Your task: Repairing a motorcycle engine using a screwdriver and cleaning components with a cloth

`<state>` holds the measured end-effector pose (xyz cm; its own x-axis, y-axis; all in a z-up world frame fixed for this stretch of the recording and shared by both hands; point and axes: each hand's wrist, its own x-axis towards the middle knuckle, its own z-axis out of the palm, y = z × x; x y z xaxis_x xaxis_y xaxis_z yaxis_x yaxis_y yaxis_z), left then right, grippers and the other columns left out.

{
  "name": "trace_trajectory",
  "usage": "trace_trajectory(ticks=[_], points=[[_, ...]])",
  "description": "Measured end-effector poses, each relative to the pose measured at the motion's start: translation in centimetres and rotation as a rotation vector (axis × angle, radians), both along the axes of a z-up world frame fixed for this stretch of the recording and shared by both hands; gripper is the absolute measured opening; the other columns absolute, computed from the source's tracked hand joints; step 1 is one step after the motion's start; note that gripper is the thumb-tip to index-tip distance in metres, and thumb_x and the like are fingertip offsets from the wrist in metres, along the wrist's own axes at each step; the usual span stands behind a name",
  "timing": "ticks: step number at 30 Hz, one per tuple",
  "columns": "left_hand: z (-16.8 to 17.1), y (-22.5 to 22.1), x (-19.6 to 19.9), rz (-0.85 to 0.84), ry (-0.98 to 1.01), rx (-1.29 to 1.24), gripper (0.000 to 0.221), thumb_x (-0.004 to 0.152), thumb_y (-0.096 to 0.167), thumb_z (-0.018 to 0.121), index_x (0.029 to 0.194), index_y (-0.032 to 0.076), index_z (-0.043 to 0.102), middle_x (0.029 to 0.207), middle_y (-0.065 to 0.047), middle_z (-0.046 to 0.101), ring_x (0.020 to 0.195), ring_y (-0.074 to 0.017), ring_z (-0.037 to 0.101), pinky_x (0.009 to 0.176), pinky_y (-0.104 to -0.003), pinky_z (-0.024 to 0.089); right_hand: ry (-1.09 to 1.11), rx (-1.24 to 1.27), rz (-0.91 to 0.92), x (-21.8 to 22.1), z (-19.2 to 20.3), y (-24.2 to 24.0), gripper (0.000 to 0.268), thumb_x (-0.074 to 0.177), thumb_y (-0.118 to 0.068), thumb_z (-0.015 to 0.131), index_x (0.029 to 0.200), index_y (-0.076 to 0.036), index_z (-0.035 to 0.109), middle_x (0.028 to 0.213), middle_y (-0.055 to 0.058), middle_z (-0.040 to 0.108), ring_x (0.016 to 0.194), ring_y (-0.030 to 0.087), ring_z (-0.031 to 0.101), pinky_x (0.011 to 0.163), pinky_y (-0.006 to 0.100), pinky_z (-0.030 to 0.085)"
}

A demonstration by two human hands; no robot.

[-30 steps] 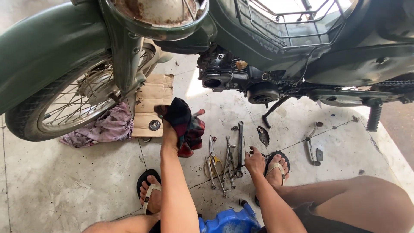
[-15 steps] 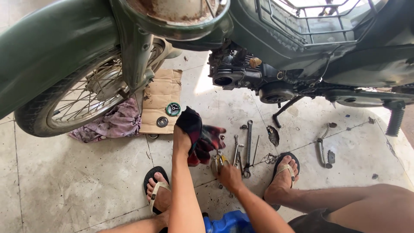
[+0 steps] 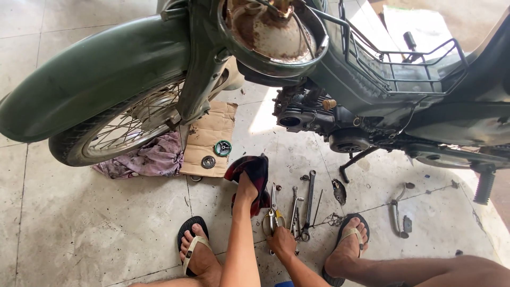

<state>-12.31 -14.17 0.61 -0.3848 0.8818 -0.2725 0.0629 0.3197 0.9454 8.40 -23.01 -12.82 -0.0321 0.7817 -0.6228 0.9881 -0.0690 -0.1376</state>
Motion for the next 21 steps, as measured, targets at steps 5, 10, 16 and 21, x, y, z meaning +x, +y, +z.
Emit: trace_trajectory(ticks=[5, 10, 16, 21], points=[[6.3, 1.1, 0.5, 0.036, -0.379, 0.015, 0.027, 0.099, 0.020, 0.049, 0.082, 0.002, 0.060, 0.078, -0.005, 0.057, 0.069, -0.0146, 0.047, 0.065, -0.032, 0.049, 0.242, 0.023, -0.145, 0.5, 3.5, 1.8, 0.030, 0.091, -0.030, 0.054, 0.097, -0.006, 0.072, 0.075, 0.007, 0.069, 0.059, 0.021, 0.058, 0.053, 0.035, 0.048], [9.3, 4.0, 3.2, 0.015, -0.443, 0.061, 0.017, 0.092, 0.019, 0.053, 0.091, 0.002, 0.056, 0.090, -0.011, 0.055, 0.082, -0.0220, 0.052, 0.073, -0.036, 0.054, 0.804, 0.117, -0.586, 1.1, 8.8, 11.0, 0.026, 0.110, -0.018, 0.042, 0.115, -0.001, 0.060, 0.071, 0.009, 0.059, 0.051, 0.019, 0.053, 0.040, 0.032, 0.050], [5.5, 8.5, 6.8, -0.182, 0.098, -0.039, 0.076, 0.078, 0.040, 0.068, 0.142, 0.001, 0.057, 0.129, -0.027, 0.066, 0.126, -0.0374, 0.064, 0.103, -0.039, 0.054, 0.740, 0.568, -0.342, 1.3, 18.5, 18.5, 0.032, 0.106, -0.025, 0.045, 0.118, -0.005, 0.068, 0.075, 0.017, 0.067, 0.069, 0.030, 0.068, 0.066, 0.045, 0.053], [-0.5, 12.0, 9.6, -0.361, 0.143, -0.016, 0.064, 0.093, 0.041, 0.061, 0.149, 0.011, 0.056, 0.127, -0.021, 0.068, 0.115, -0.0392, 0.067, 0.099, -0.047, 0.054, 0.780, 0.589, -0.345, 0.9, 16.8, 19.5, 0.040, 0.110, -0.027, 0.040, 0.119, 0.003, 0.066, 0.077, 0.024, 0.064, 0.071, 0.031, 0.062, 0.063, 0.050, 0.047]])
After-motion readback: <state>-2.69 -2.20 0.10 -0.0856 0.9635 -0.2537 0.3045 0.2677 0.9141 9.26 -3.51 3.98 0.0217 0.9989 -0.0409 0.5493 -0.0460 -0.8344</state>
